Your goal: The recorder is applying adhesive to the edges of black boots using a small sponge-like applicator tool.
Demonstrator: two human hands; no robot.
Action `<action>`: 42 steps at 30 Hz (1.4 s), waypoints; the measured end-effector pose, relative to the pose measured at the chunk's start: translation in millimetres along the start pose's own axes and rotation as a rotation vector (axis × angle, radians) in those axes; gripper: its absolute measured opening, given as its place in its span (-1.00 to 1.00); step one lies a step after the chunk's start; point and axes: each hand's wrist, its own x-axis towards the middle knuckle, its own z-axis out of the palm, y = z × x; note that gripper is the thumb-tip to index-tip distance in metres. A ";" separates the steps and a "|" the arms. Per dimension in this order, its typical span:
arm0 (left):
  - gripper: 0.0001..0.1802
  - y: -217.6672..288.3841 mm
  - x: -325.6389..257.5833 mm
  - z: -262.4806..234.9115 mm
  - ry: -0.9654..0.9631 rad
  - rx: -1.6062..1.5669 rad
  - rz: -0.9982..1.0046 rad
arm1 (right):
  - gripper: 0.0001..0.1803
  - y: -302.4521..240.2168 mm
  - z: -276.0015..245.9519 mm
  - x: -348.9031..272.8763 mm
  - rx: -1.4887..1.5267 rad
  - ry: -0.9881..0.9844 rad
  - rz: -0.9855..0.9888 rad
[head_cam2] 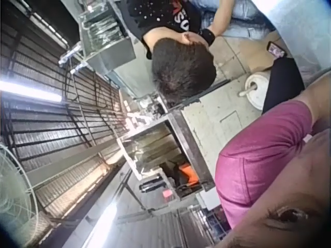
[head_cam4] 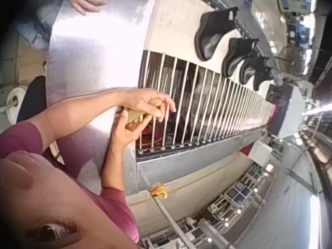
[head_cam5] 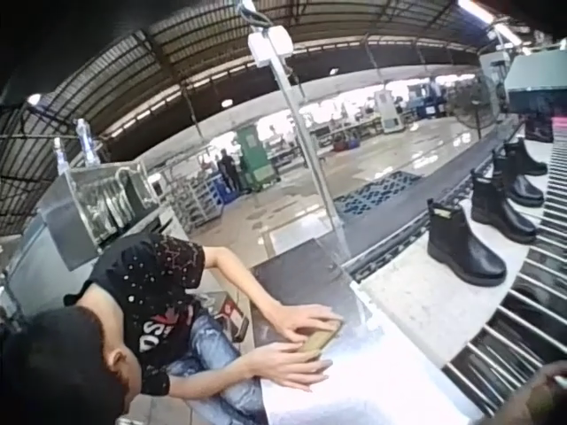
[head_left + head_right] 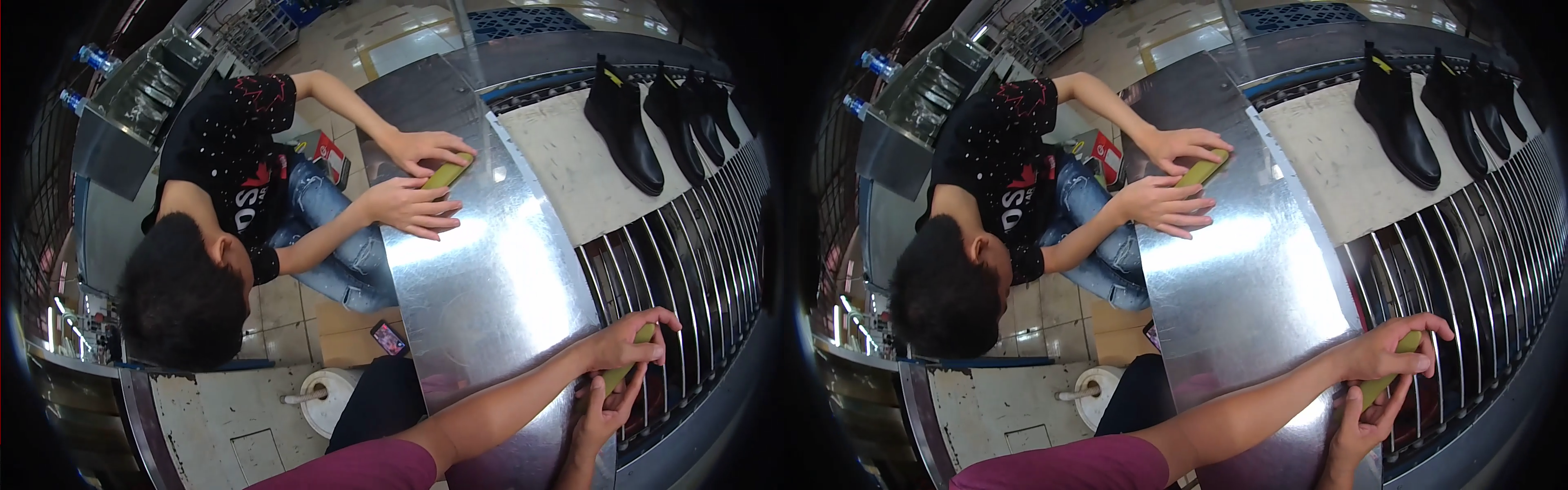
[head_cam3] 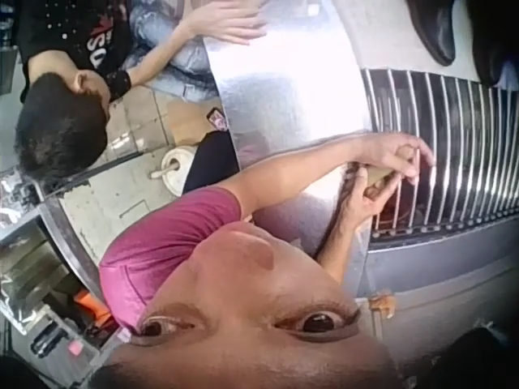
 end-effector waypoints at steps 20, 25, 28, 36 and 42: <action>-0.69 11.0 -8.4 2.8 -0.022 0.043 -0.197 | -0.10 -12.8 8.2 -0.3 0.090 0.005 0.088; -0.61 22.9 -4.0 3.7 -0.109 -0.030 -0.266 | -0.15 -13.4 3.0 -1.6 0.151 -0.007 0.089; -0.57 7.9 -1.3 2.4 -0.035 0.006 -0.061 | -0.23 -11.3 -3.8 5.5 -0.014 -0.140 -0.025; -0.36 4.1 -3.6 -57.0 0.254 0.150 -0.088 | -0.45 29.0 28.8 -4.8 -0.512 -0.050 -0.789; -0.58 -28.2 2.0 -54.4 0.176 0.703 -0.105 | -0.51 42.0 -39.9 -190.0 -0.930 0.051 -0.655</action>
